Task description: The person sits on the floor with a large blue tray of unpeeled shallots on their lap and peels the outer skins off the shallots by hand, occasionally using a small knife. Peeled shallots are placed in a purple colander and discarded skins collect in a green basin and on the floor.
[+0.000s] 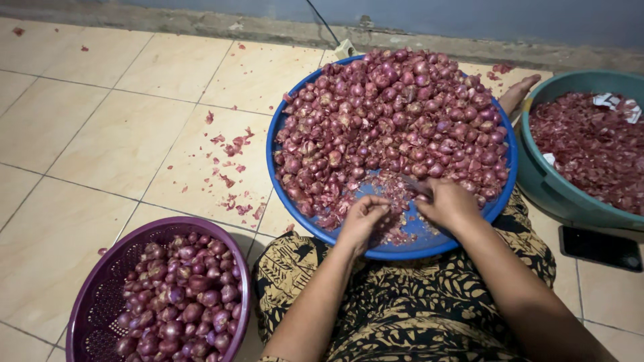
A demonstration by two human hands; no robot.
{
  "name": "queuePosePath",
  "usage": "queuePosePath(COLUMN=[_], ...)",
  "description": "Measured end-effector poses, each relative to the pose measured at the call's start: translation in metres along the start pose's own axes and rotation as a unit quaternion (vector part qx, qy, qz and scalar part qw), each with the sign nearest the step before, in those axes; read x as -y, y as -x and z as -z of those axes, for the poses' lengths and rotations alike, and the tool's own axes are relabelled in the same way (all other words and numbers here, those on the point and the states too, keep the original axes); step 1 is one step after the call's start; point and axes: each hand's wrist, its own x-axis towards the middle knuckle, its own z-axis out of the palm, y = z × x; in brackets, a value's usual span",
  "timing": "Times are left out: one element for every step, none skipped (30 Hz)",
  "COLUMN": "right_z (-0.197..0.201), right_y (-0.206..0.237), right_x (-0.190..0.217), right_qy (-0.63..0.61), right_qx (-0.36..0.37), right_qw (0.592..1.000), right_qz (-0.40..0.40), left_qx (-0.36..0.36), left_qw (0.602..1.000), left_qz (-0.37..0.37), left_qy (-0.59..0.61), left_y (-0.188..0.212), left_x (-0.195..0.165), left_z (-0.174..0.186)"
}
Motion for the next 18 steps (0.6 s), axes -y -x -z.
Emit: queuePosePath(right_z=[-0.001, -0.004, -0.007, -0.011, -0.016, -0.02, -0.024, -0.028, -0.033, -0.037, -0.041, -0.046, -0.049, -0.052, -0.053, -0.053, -0.051, -0.048], right_y=[0.002, 0.005, 0.008, 0.012, 0.016, 0.017, 0.018, 0.018, 0.016, 0.012, 0.007, 0.005, 0.003, 0.001, 0.0, 0.001, 0.003, 0.006], right_x=[0.003, 0.008, 0.013, 0.017, 0.02, 0.021, 0.02, 0.018, 0.015, 0.011, 0.007, 0.003, -0.001, -0.004, -0.006, -0.007, -0.007, -0.005], right_qy=[-0.044, -0.089, -0.134, -0.13, -0.125, -0.119, -0.133, -0.146, -0.16, -0.216, -0.272, -0.326, -0.339, -0.352, -0.364, -0.395, -0.425, -0.454], right_qx=[0.001, 0.002, 0.001, -0.016, -0.034, -0.052, -0.057, -0.061, -0.064, -0.061, -0.058, -0.056, -0.06, -0.065, -0.069, -0.048, -0.027, -0.005], right_qw=[0.999, 0.996, 0.991, 0.989, 0.987, 0.983, 0.98, 0.976, 0.972, 0.963, 0.95, 0.935, 0.93, 0.925, 0.92, 0.91, 0.898, 0.885], right_qz=[0.011, 0.02, 0.029, 0.062, 0.095, 0.129, 0.14, 0.151, 0.162, 0.152, 0.14, 0.126, 0.126, 0.126, 0.126, 0.118, 0.11, 0.101], left_qx=[0.01, 0.02, 0.031, 0.04, 0.05, 0.058, 0.057, 0.054, 0.05, 0.051, 0.054, 0.058, 0.053, 0.049, 0.045, 0.04, 0.034, 0.028], left_qw=[1.0, 0.999, 0.999, 0.998, 0.998, 0.998, 0.998, 0.998, 0.998, 0.997, 0.997, 0.996, 0.995, 0.993, 0.992, 0.991, 0.991, 0.991], left_qz=[0.011, 0.023, 0.034, 0.032, 0.029, 0.025, 0.016, 0.007, -0.002, -0.002, 0.0, 0.002, 0.004, 0.007, 0.008, 0.013, 0.017, 0.021], left_qy=[0.006, 0.011, 0.015, 0.02, 0.024, 0.028, 0.032, 0.036, 0.041, 0.052, 0.063, 0.074, 0.09, 0.104, 0.119, 0.124, 0.128, 0.132], left_y=[0.001, 0.001, 0.001, 0.001, 0.0, 0.0, -0.001, 0.0, 0.0, 0.001, 0.002, 0.003, 0.004, 0.005, 0.007, 0.008, 0.009, 0.009], left_x=[0.001, 0.002, 0.002, 0.003, 0.003, 0.003, 0.002, 0.001, 0.0, -0.002, -0.004, -0.006, -0.008, -0.01, -0.013, -0.014, -0.016, -0.018], left_z=[-0.002, -0.003, -0.004, -0.004, -0.004, -0.003, -0.001, 0.001, 0.002, 0.003, 0.004, 0.003, 0.002, 0.0, -0.002, -0.003, -0.005, -0.005])
